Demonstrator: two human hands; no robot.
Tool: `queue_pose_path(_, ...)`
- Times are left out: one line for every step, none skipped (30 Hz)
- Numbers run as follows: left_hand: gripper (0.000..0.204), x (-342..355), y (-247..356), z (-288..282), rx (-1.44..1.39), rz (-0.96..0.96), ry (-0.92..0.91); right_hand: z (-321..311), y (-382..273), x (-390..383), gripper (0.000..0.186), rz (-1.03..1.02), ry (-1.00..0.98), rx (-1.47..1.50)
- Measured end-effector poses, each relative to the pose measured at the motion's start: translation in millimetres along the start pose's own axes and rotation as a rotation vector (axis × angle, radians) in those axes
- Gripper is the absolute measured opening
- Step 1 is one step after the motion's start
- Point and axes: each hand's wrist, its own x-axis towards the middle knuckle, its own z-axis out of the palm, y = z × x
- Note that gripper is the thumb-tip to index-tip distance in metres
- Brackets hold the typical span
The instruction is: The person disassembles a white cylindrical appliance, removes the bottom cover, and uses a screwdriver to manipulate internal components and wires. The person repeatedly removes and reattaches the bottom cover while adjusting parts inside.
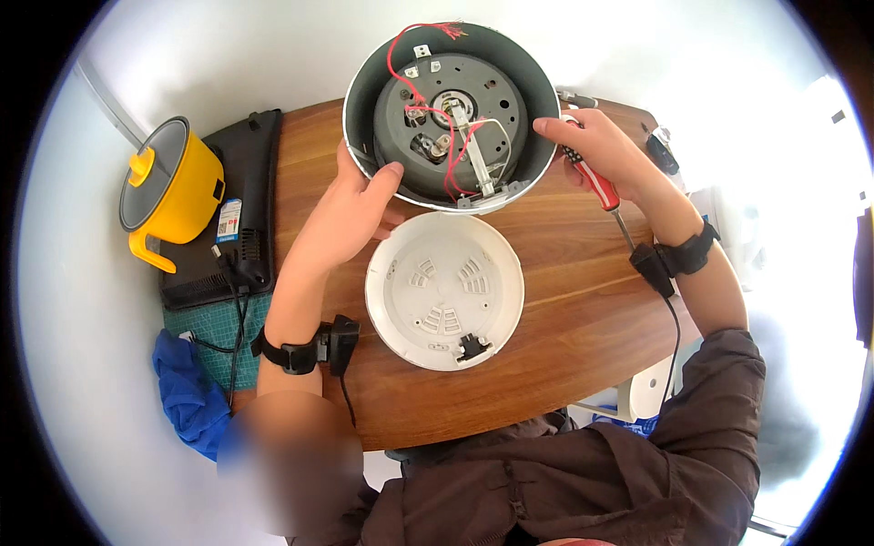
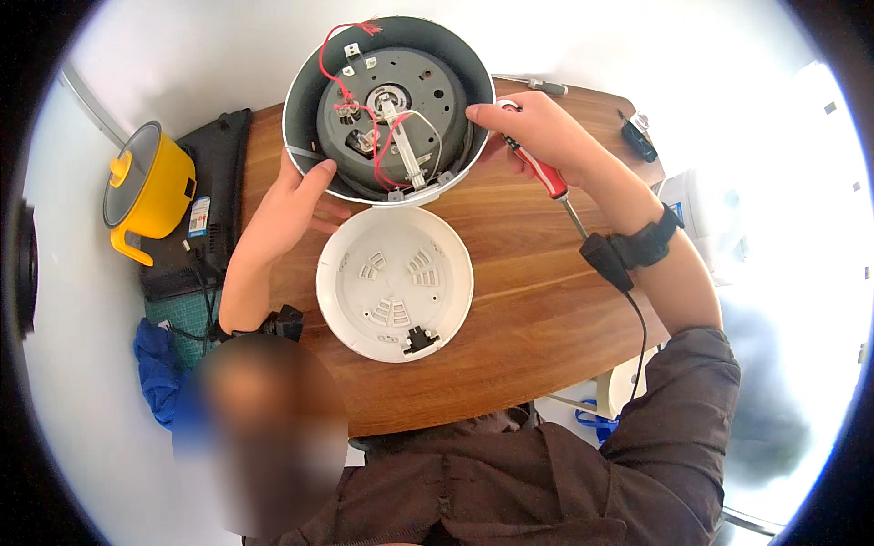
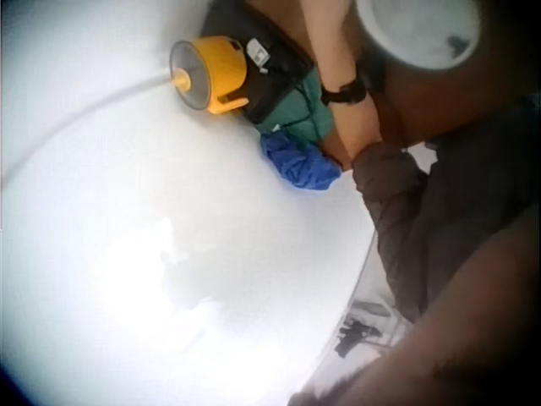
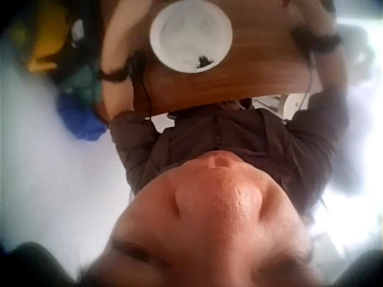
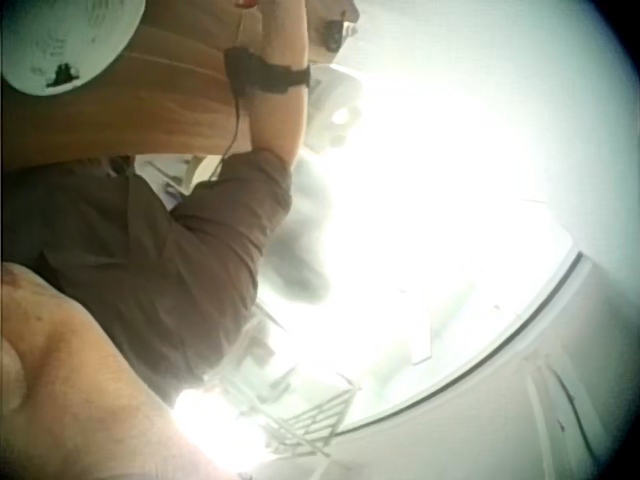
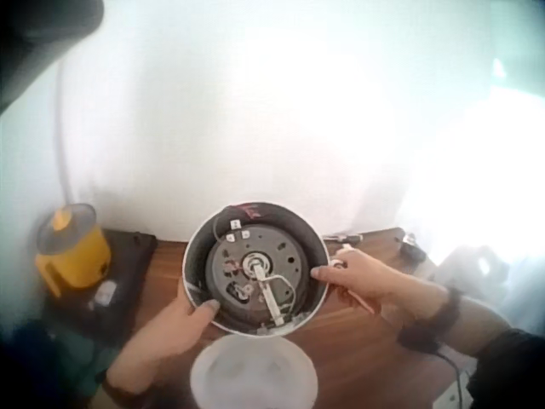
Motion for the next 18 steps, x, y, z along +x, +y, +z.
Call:
queue_pose_path(0.068, 3, -3, -1, -0.066, 0.018, -0.031, 1, -2, -2, 0.043, 0.005, 0.0, 0.012)
queue_pose_path(0.067, 8, -10, -1, -0.133, 0.035, -0.062, 2, -3, -4, 0.04, 0.011, -0.001, 0.024)
queue_pose_path(0.066, 10, -13, -2, -0.199, 0.053, -0.093, 4, -5, -7, 0.038, 0.008, 0.013, 0.032)
queue_pose_path(0.066, 7, -8, 4, -0.187, 0.07, -0.065, 4, -2, -10, 0.035, 0.0, 0.021, 0.046)
queue_pose_path(0.066, 1, 0, 11, -0.185, 0.09, -0.042, 6, -1, -11, 0.033, -0.002, 0.034, 0.051)
queue_pose_path(0.067, -4, 5, 15, -0.182, 0.109, -0.02, 8, 2, -12, 0.032, -0.009, 0.039, 0.045)
queue_pose_path(0.067, -6, 7, 16, -0.176, 0.12, -0.024, 8, 5, -14, 0.031, -0.018, 0.046, 0.038)
queue_pose_path(0.067, -2, 2, 12, -0.141, 0.138, -0.015, 10, 9, -16, 0.03, -0.026, 0.054, 0.032)
queue_pose_path(0.066, 4, -7, 7, -0.105, 0.156, -0.006, 12, 12, -17, 0.028, -0.042, 0.07, 0.055)
queue_pose_path(0.066, 9, -17, 0, -0.07, 0.175, 0.004, 13, 13, -19, 0.028, -0.063, 0.077, 0.078)
queue_pose_path(0.065, 14, -23, -4, -0.036, 0.201, 0.012, 15, 14, -20, 0.028, -0.084, 0.086, 0.102)
queue_pose_path(0.065, 16, -27, -4, -0.023, 0.247, 0.028, 17, 15, -22, 0.03, -0.105, 0.094, 0.126)
queue_pose_path(0.064, 19, -28, -3, -0.031, 0.307, 0.048, 19, 15, -23, 0.032, -0.116, 0.113, 0.131)
queue_pose_path(0.063, 18, -27, -3, -0.047, 0.389, 0.074, 22, 14, -24, 0.035, -0.126, 0.132, 0.136)
queue_pose_path(0.063, 19, -27, -1, -0.066, 0.471, 0.098, 25, 13, -25, 0.038, -0.136, 0.151, 0.141)
queue_pose_path(0.062, 21, -28, -2, -0.081, 0.524, 0.116, 27, 13, -25, 0.042, -0.145, 0.162, 0.171)
queue_pose_path(0.062, 24, -30, -2, -0.097, 0.556, 0.133, 30, 14, -25, 0.046, -0.153, 0.173, 0.2)
queue_pose_path(0.061, 26, -31, -2, -0.115, 0.572, 0.148, 33, 15, -25, 0.051, -0.162, 0.184, 0.23)
